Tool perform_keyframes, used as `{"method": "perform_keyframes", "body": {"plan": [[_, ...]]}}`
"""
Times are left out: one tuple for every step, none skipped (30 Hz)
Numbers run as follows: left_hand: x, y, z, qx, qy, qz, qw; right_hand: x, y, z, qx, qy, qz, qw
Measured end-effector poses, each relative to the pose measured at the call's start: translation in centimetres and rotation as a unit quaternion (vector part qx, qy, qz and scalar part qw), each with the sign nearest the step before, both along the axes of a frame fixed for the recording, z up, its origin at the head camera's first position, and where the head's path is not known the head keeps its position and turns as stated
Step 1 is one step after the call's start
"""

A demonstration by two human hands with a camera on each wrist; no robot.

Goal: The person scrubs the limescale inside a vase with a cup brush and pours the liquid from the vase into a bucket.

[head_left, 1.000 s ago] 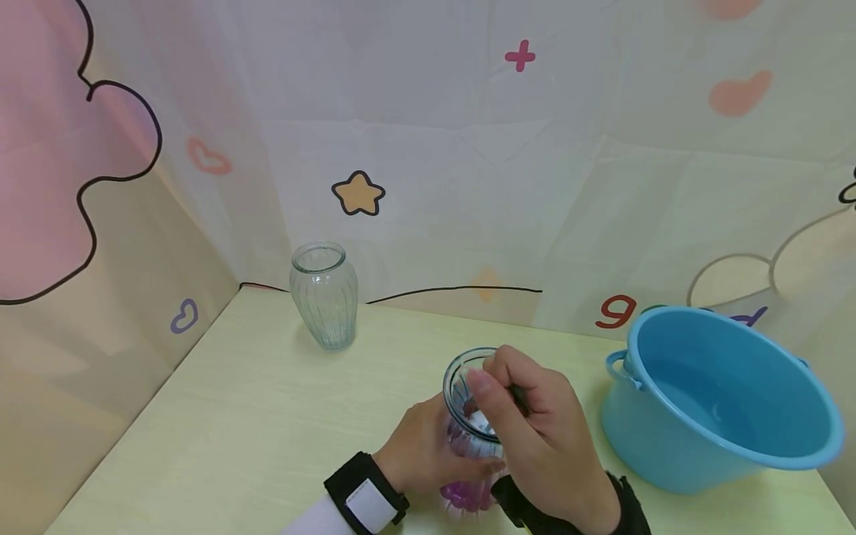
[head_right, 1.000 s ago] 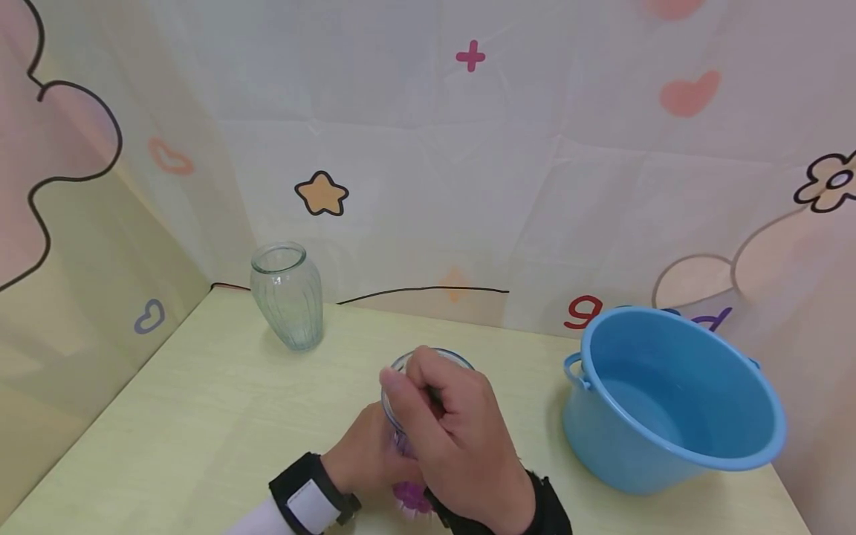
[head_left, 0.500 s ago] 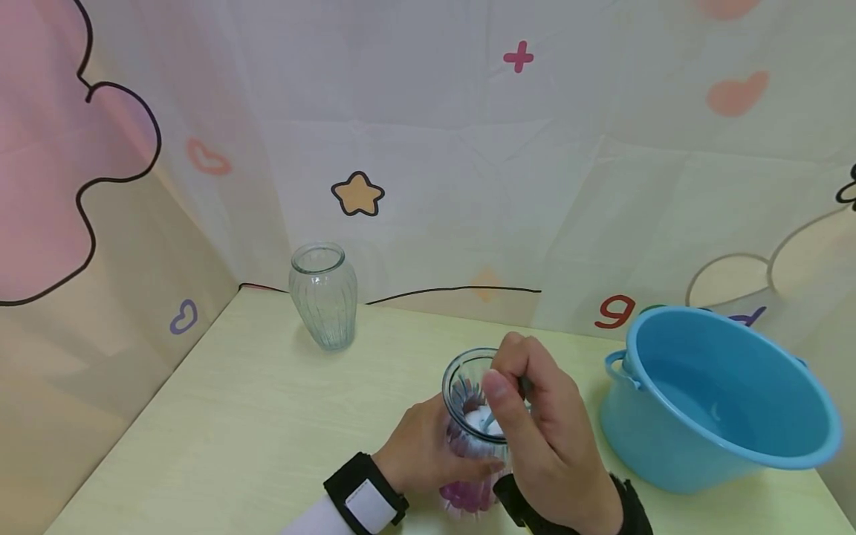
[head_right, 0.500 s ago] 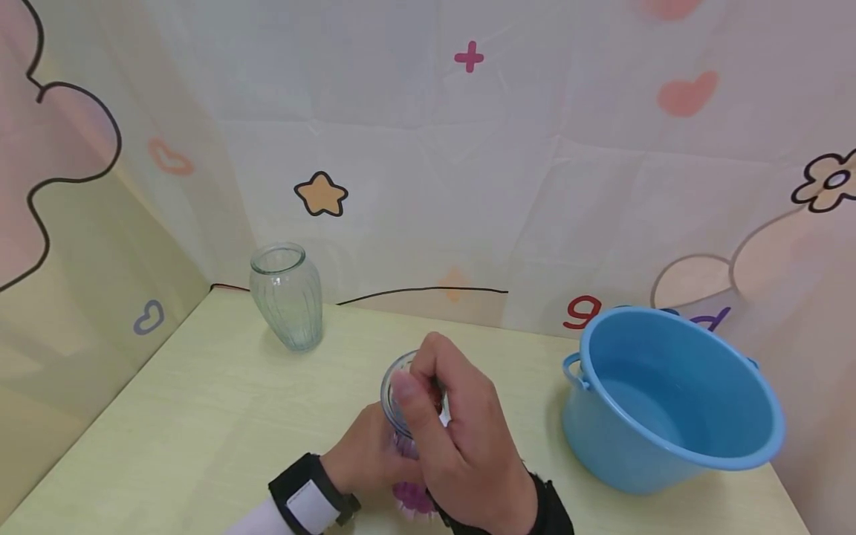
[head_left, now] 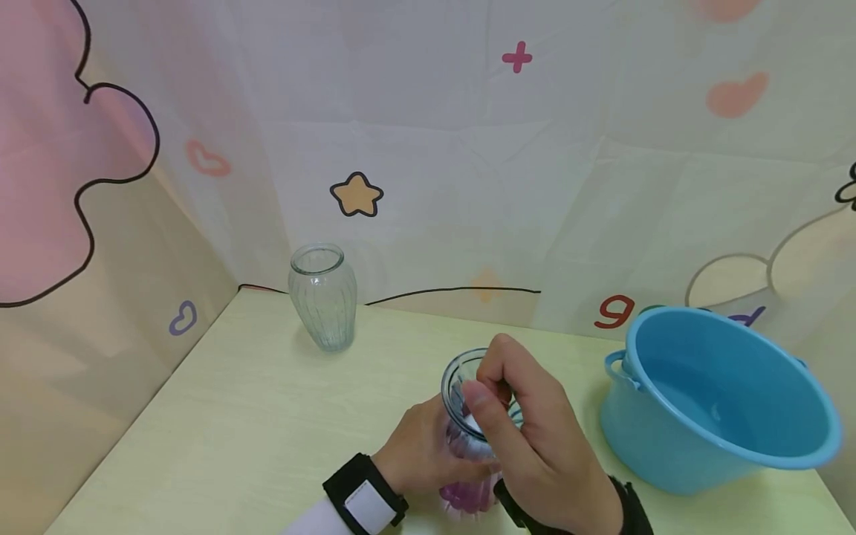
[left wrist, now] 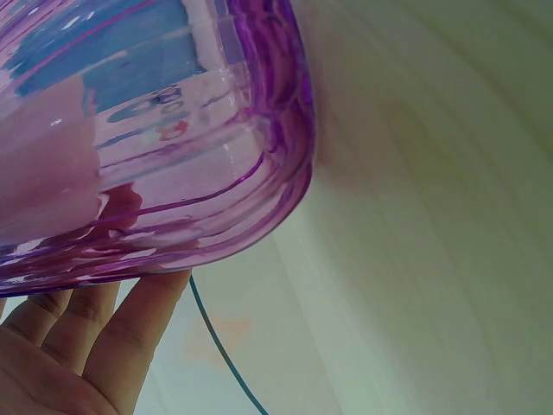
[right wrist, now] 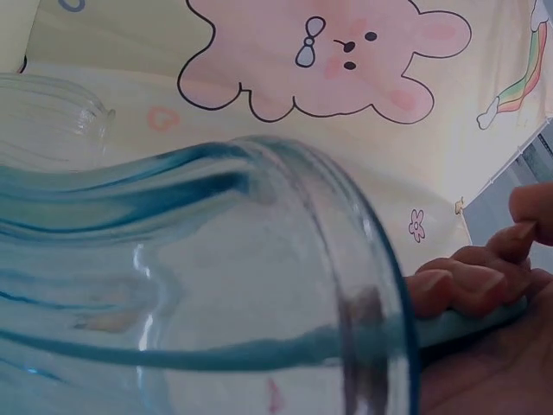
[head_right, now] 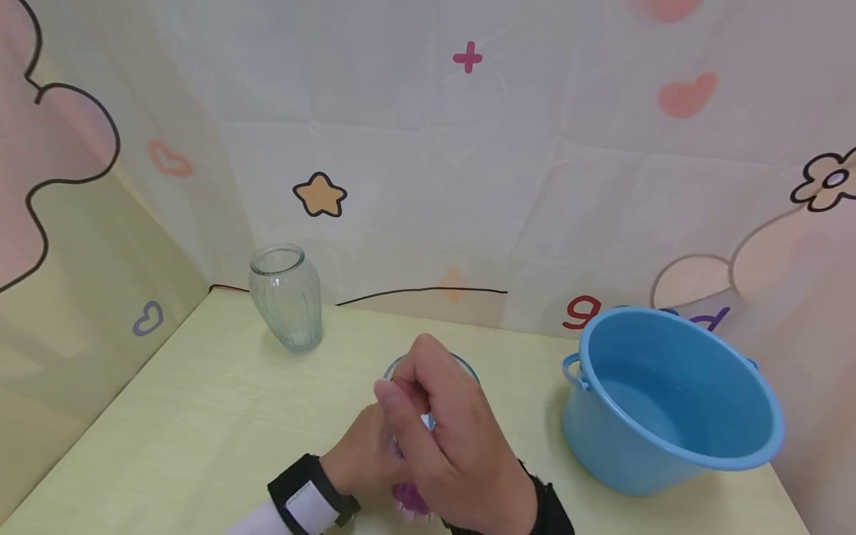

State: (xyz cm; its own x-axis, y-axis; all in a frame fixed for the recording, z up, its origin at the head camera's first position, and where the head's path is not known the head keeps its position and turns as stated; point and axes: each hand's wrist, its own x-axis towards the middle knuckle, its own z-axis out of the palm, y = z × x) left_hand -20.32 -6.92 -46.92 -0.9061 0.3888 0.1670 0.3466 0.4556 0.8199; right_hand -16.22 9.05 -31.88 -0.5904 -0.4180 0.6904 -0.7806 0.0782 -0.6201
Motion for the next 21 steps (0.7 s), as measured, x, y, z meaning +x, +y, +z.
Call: {"method": "perform_keyframes", "body": {"plan": [[0.0, 0.0, 0.0, -0.002, -0.001, 0.002, 1.0, -0.1, 0.0, 0.0, 0.007, -0.003, -0.002, 1.0], [0.0, 0.0, 0.0, -0.002, -0.002, 0.002, 1.0, -0.2, -0.1, -0.1, 0.012, -0.006, -0.004, 0.9999], [0.0, -0.1, 0.0, -0.002, -0.005, 0.003, 1.0, -0.3, -0.1, -0.2, 0.019, -0.01, -0.005, 0.9998], [0.1, -0.1, 0.0, -0.001, -0.011, 0.003, 0.9999, -0.5, -0.2, -0.2, 0.023, -0.012, -0.007, 0.9996], [0.1, -0.1, 0.0, 0.0, -0.017, 0.003, 0.9998, -0.6, -0.2, -0.3, 0.028, -0.015, -0.009, 0.9994], [0.1, -0.1, 0.0, 0.0, -0.021, 0.004, 0.9998, -0.7, -0.3, -0.4, 0.033, -0.019, -0.01, 0.9992], [0.0, -0.1, 0.0, 0.0, -0.023, 0.004, 0.9997, -0.9, -0.3, -0.4, 0.037, -0.022, -0.01, 0.999], [0.0, -0.1, 0.0, 0.0, -0.026, 0.003, 0.9997, -1.0, -0.4, -0.5, 0.04, -0.026, -0.01, 0.9988], [0.0, -0.1, 0.0, 0.001, -0.027, 0.003, 0.9996, -1.1, -0.4, -0.5, 0.044, -0.033, -0.009, 0.9984], [0.0, -0.1, 0.0, -0.001, -0.025, 0.003, 0.9997, -1.2, -0.4, -0.6, 0.048, -0.042, -0.01, 0.9979], [0.0, -0.1, 0.0, -0.003, -0.022, 0.002, 0.9998, -1.2, -0.5, -0.6, 0.051, -0.049, -0.01, 0.9974], [0.0, -0.1, 0.0, -0.007, -0.016, 0.001, 0.9998, -1.2, -0.5, -0.6, 0.054, -0.057, -0.01, 0.9969], [0.0, -0.1, 0.0, -0.009, -0.012, 0.0, 0.9999, -1.3, -0.5, -0.7, 0.058, -0.063, -0.012, 0.9962], [0.0, -0.1, 0.0, -0.012, -0.008, -0.001, 0.9999, -1.3, -0.5, -0.7, 0.062, -0.069, -0.014, 0.9956], [0.0, -0.1, 0.0, -0.014, -0.002, -0.003, 0.9999, -1.3, -0.6, -0.7, 0.065, -0.074, -0.017, 0.995], [0.0, -0.1, 0.0, -0.016, 0.002, -0.004, 0.9999, -1.3, -0.6, -0.8, 0.07, -0.076, -0.022, 0.9944], [0.0, -0.1, 0.0, -0.017, 0.007, -0.005, 0.9998, -1.3, -0.6, -0.8, 0.073, -0.076, -0.025, 0.9941], [0.0, -0.1, 0.0, -0.018, 0.011, -0.006, 0.9998, -1.3, -0.6, -0.9, 0.076, -0.079, -0.028, 0.9936], [0.0, -0.1, 0.0, -0.018, 0.015, -0.007, 0.9997, -1.4, -0.6, -0.9, 0.08, -0.078, -0.03, 0.9933], [0.0, -0.1, 0.0, -0.019, 0.018, -0.008, 0.9996, -1.4, -0.7, -0.9, 0.083, -0.081, -0.032, 0.9927], [0.0, -0.1, 0.0, -0.019, 0.021, -0.009, 0.9995, -1.4, -0.7, -1.0, 0.087, -0.081, -0.034, 0.9923]]}}
